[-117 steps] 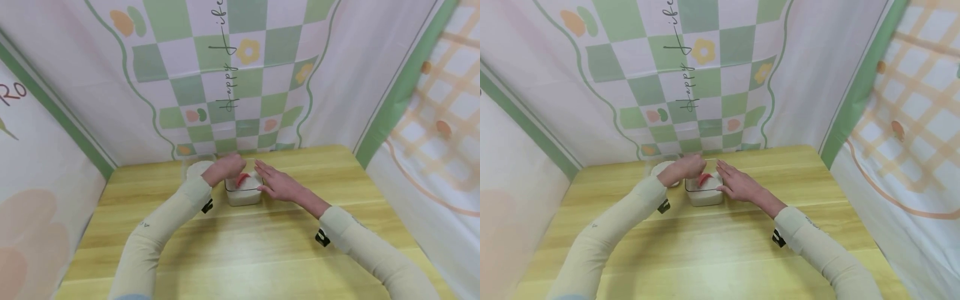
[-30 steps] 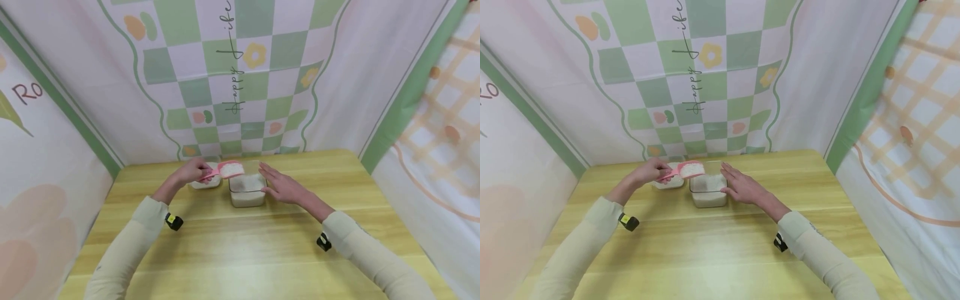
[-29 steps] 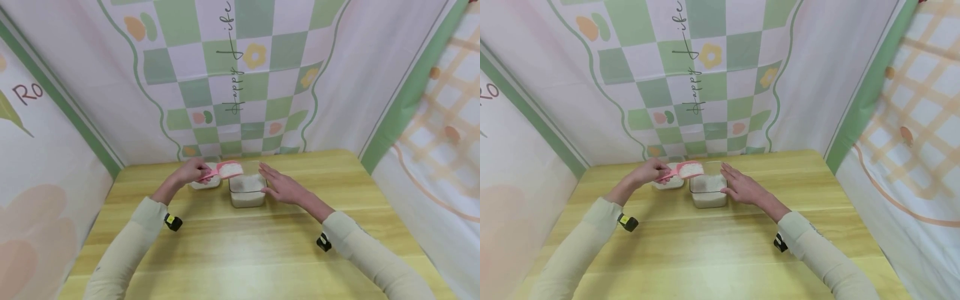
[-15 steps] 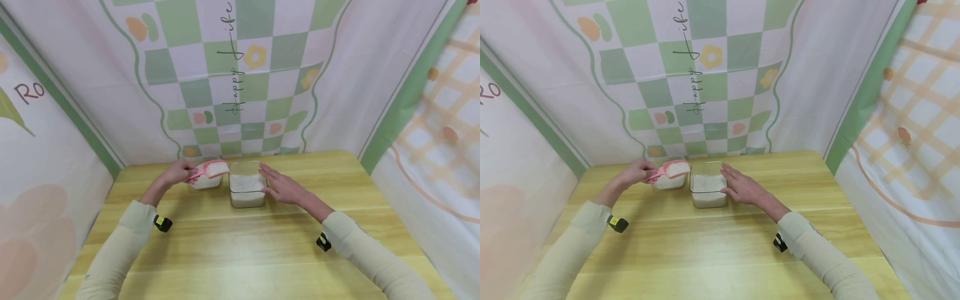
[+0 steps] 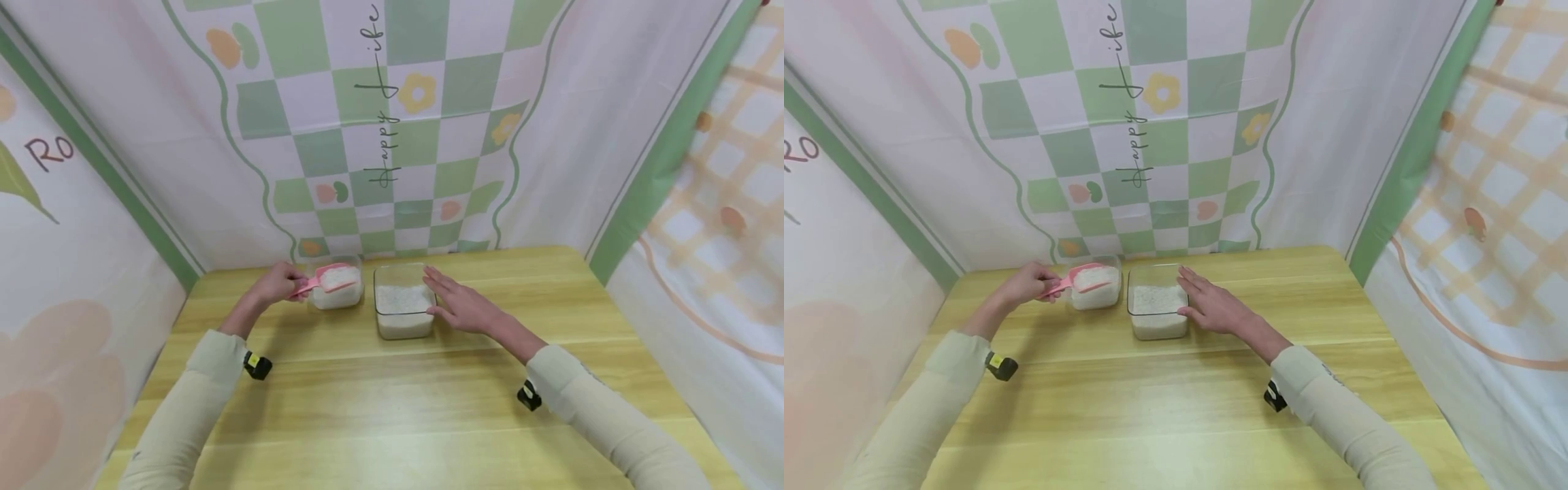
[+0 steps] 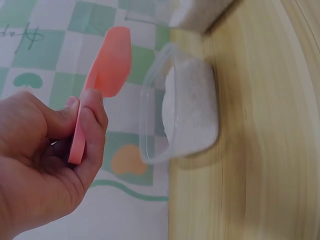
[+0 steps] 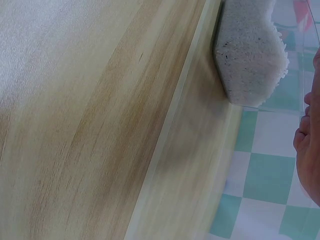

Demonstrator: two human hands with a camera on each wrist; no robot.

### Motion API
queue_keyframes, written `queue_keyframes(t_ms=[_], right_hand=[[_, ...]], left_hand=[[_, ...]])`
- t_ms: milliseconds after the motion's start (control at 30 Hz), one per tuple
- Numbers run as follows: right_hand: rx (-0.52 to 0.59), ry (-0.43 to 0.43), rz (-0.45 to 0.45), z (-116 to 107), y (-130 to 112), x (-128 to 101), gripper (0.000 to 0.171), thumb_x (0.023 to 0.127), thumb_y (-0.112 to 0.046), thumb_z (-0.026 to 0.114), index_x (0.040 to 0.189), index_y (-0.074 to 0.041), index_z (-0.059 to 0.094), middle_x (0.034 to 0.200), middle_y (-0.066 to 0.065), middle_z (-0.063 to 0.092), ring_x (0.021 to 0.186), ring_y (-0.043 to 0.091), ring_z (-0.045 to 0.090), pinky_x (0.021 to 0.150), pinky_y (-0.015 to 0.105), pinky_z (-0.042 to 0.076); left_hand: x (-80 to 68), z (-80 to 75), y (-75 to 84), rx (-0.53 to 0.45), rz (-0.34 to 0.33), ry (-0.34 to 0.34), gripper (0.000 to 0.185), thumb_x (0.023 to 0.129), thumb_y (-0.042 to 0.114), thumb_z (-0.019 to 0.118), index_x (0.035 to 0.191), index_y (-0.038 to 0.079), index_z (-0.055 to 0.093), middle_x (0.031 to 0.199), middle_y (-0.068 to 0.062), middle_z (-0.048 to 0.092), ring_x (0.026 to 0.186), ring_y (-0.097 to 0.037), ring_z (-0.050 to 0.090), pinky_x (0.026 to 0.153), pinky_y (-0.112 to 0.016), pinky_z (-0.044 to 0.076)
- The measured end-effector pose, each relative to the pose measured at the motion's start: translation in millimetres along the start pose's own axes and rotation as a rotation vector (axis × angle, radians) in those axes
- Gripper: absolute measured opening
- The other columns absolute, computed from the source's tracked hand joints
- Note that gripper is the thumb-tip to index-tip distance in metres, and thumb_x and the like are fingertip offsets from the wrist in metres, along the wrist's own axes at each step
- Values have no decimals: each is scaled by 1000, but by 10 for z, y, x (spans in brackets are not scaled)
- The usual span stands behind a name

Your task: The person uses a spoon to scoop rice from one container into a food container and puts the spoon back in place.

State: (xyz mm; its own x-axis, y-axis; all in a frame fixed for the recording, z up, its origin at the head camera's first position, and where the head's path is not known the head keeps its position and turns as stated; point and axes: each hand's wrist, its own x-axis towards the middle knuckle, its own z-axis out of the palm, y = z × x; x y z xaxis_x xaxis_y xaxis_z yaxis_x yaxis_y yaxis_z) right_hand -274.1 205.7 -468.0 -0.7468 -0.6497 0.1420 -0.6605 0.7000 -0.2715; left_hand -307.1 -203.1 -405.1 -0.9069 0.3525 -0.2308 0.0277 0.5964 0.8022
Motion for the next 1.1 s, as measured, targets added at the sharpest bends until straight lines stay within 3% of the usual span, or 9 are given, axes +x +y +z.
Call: queue_keyframes(t_ms=[300,500,967,1100], right_hand=[[6,-12,17,3,4,-13,67,104,-34,51,154,3,27,166,19,15,149,36,28,115,51,38],[3,0,10,10,11,-19,67,103,-33,52,153,4,29,164,22,19,148,37,29,113,52,39],[-5,15,-9,34,25,-14,68,103,-35,52,153,4,29,164,22,19,148,38,30,112,52,40],[-6,11,-2,37,33,1,67,103,-35,52,153,4,29,164,21,19,149,37,29,113,52,39]], left_hand=[[90,-41,-82,100,-29,39,24,96,-5,51,108,-20,65,76,-16,70,60,-9,62,56,-17,54],[164,-33,-97,178,-61,41,22,97,-1,54,108,-16,67,79,-16,71,67,-19,68,60,-20,56],[192,-41,-109,263,-102,54,21,97,0,54,105,-12,69,81,-16,71,67,-15,65,76,-37,61],[185,-57,-129,297,-102,68,20,97,1,56,105,-11,69,81,-16,70,66,-14,64,68,-29,59]])
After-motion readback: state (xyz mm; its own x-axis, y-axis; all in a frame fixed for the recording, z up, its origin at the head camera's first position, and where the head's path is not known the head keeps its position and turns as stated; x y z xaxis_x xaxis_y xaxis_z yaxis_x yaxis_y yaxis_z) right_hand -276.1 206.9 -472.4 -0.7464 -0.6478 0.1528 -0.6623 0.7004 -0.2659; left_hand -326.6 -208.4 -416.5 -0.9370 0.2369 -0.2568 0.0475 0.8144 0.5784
